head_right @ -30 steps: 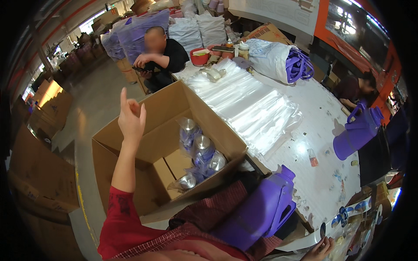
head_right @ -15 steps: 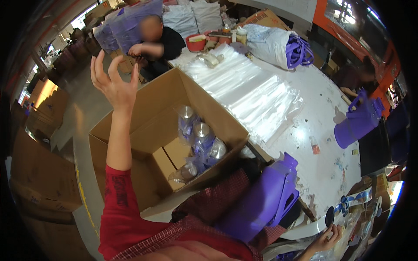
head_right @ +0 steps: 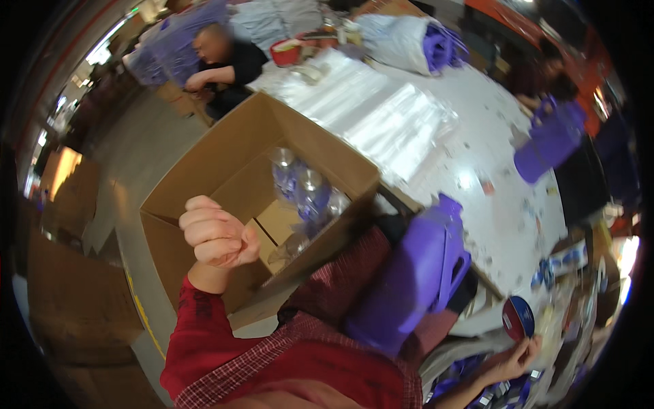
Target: The person assembles purple plastic pitchers by applying a round sticker to the body, inserting a metal inner liner, and placing a purple lid on top. The person then wraps each completed pitcher in a clear plastic bag and places it into a cardboard box. The process is repeated for multiple units.
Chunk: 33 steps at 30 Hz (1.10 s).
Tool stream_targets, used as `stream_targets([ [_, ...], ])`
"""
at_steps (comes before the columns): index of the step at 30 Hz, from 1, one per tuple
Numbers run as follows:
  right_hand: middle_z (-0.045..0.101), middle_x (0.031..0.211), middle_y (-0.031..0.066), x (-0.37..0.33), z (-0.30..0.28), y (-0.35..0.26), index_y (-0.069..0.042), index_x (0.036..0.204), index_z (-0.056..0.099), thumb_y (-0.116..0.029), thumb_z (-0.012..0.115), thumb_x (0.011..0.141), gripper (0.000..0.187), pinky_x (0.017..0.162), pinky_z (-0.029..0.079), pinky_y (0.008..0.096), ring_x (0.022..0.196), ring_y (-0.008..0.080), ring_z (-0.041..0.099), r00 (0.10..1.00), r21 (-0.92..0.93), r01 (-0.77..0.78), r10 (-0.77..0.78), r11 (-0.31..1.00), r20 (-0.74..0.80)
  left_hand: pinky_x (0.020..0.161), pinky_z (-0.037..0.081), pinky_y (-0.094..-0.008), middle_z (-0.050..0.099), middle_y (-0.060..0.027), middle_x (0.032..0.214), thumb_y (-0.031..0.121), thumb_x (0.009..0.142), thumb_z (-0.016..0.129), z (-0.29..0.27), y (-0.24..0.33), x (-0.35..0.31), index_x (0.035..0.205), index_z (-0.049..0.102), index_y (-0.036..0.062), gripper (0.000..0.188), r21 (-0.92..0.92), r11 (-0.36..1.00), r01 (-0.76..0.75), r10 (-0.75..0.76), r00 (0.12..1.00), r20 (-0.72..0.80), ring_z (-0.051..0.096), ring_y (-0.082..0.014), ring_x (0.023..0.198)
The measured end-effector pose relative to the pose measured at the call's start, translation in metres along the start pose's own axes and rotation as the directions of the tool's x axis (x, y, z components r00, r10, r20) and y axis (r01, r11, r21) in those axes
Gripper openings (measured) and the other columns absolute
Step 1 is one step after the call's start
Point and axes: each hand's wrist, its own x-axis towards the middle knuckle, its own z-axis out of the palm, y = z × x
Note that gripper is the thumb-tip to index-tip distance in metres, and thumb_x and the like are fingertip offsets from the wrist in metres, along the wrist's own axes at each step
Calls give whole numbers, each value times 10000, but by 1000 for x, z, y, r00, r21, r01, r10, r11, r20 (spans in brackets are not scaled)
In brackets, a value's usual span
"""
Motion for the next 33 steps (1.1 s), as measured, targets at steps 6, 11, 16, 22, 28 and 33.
stream_targets([
  [6,603,1119,77,-112,3,-72,55,1224,550,-83,657,846,417,808,498,278,894,140,601,734,393,-678,551,621,397,619,407,-209,529,-25,825,157,987,538,75,128,-62,1227,396,28,307,-541,-109,834,-634,361,684,460,-79,700],
  [11,555,1065,42,-189,8,-97,14,865,664,-8,703,834,55,630,444,193,730,60,547,570,379,-821,571,427,591,637,400,-193,582,-41,814,632,896,523,68,212,-109,1305,406,2,760,-378,-377,846,-251,300,921,504,-70,701],
  [16,562,1067,32,-203,25,-100,17,829,664,3,727,819,65,617,431,180,672,39,536,667,379,-740,534,556,519,680,433,-214,581,-23,813,506,878,644,60,226,-121,1331,376,0,730,-436,-505,745,-265,346,900,531,-74,732],
  [22,544,1022,1,-211,37,-99,-7,799,658,-7,721,825,68,739,412,214,792,65,519,684,197,-696,555,690,473,711,450,-190,586,-10,784,0,853,677,61,230,-131,1319,360,22,564,-369,-372,852,-379,223,898,568,-75,719],
  [28,528,1001,0,-217,41,-92,-18,765,652,-24,736,810,96,788,399,227,860,78,506,759,123,-575,470,809,451,710,470,-208,602,-31,789,-14,849,681,63,229,-136,1302,355,23,559,-440,-315,841,-434,285,855,596,-89,734],
  [33,524,999,-15,-222,46,-85,-19,755,651,-20,736,806,99,775,399,217,859,73,504,737,181,-632,513,753,440,710,472,-209,602,-33,787,-5,850,683,67,228,-140,1306,344,21,569,-419,-295,859,-434,270,859,595,-92,736],
])
